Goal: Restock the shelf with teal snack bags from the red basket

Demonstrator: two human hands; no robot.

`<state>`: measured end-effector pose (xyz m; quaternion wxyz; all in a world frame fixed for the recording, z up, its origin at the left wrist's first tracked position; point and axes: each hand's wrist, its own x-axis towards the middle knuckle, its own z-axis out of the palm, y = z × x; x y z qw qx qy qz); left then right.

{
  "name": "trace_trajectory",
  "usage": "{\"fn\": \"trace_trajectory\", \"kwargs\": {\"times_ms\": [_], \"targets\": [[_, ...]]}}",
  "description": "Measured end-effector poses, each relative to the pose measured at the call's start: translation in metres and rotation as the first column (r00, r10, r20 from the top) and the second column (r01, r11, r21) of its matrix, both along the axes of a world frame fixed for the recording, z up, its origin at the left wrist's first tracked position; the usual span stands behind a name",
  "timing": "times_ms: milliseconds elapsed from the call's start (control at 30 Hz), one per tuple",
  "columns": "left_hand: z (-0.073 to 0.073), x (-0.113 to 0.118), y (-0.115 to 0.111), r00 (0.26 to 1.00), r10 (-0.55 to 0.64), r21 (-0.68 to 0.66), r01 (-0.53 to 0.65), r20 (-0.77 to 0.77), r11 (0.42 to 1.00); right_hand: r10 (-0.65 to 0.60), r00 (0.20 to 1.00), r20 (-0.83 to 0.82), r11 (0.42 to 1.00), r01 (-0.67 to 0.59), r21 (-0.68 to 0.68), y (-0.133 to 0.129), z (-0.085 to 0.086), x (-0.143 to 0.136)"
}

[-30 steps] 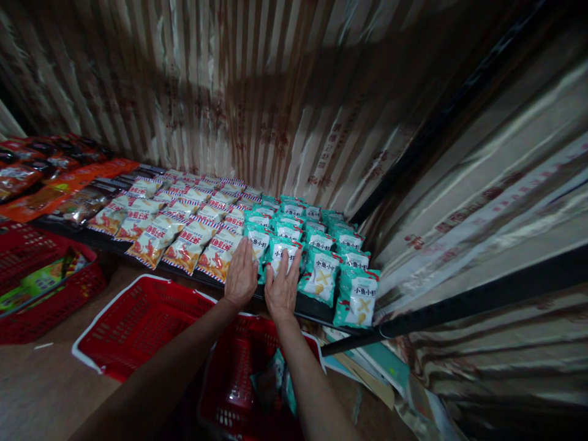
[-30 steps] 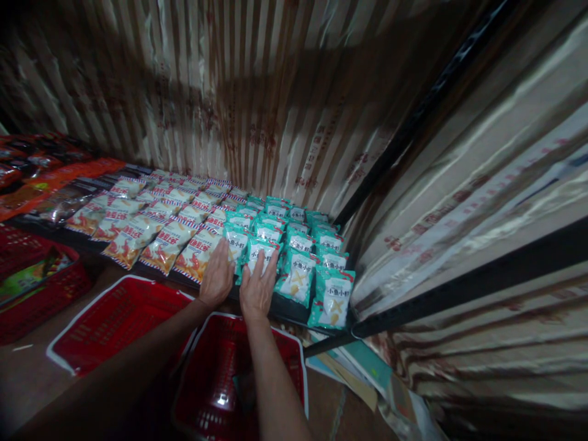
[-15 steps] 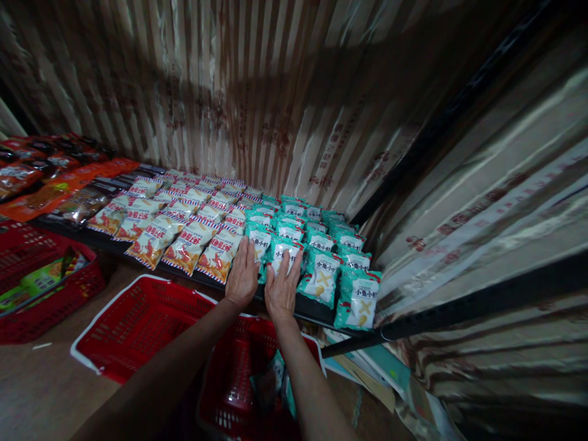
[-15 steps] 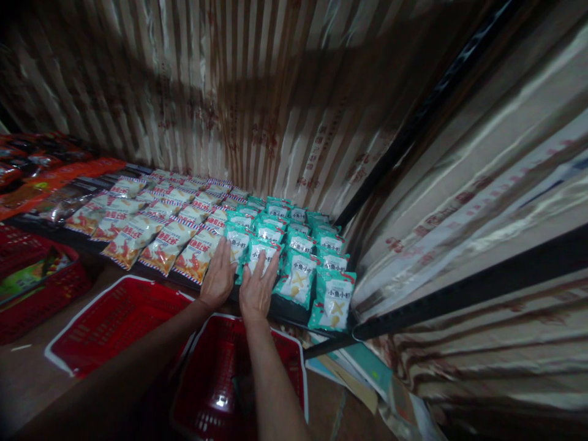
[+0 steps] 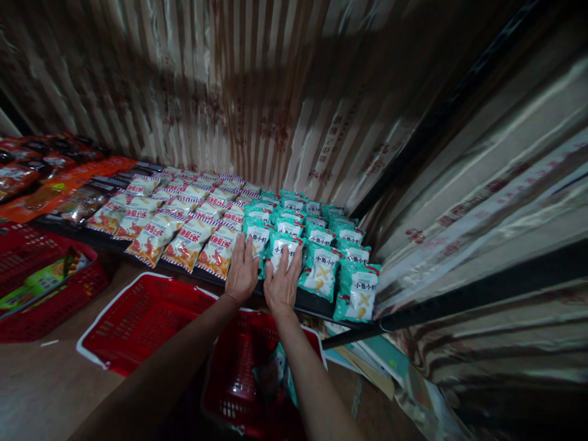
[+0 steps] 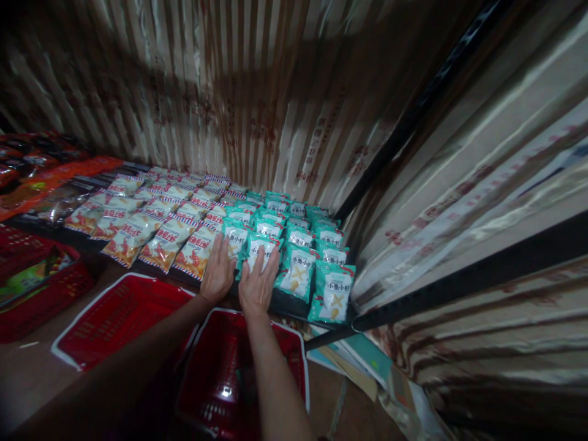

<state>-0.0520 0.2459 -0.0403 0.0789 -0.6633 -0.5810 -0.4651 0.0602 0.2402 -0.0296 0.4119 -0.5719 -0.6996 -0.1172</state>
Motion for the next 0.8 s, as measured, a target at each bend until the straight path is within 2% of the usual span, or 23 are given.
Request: {"fn": "trace_trajectory", "kwargs": {"times_ms": [267, 500, 800], "targets": [[-0.0003, -0.0028, -0.0032, 0.999, -0.050, 0.027, 0.051, -0.015, 0.998, 0.011, 1.000, 0.009, 1.000, -0.012, 0.004, -0.0062, 0.0011, 0.0007], [0.0042, -0.0042, -0.0072, 0.997, -0.075, -0.002, 0.075, -0.009, 0.997, 0.017, 1.000, 0.024, 0.999, -0.017, -0.028, -0.0103, -0.0035, 0.0026], [0.0000, -0.0036, -0.0049, 0.998, -0.057, 0.021, 0.057, -0.003, 0.998, 0.007, 1.000, -0.003, 1.000, -0.007, -0.031, -0.0101, -0.0013, 0.0010]]}}
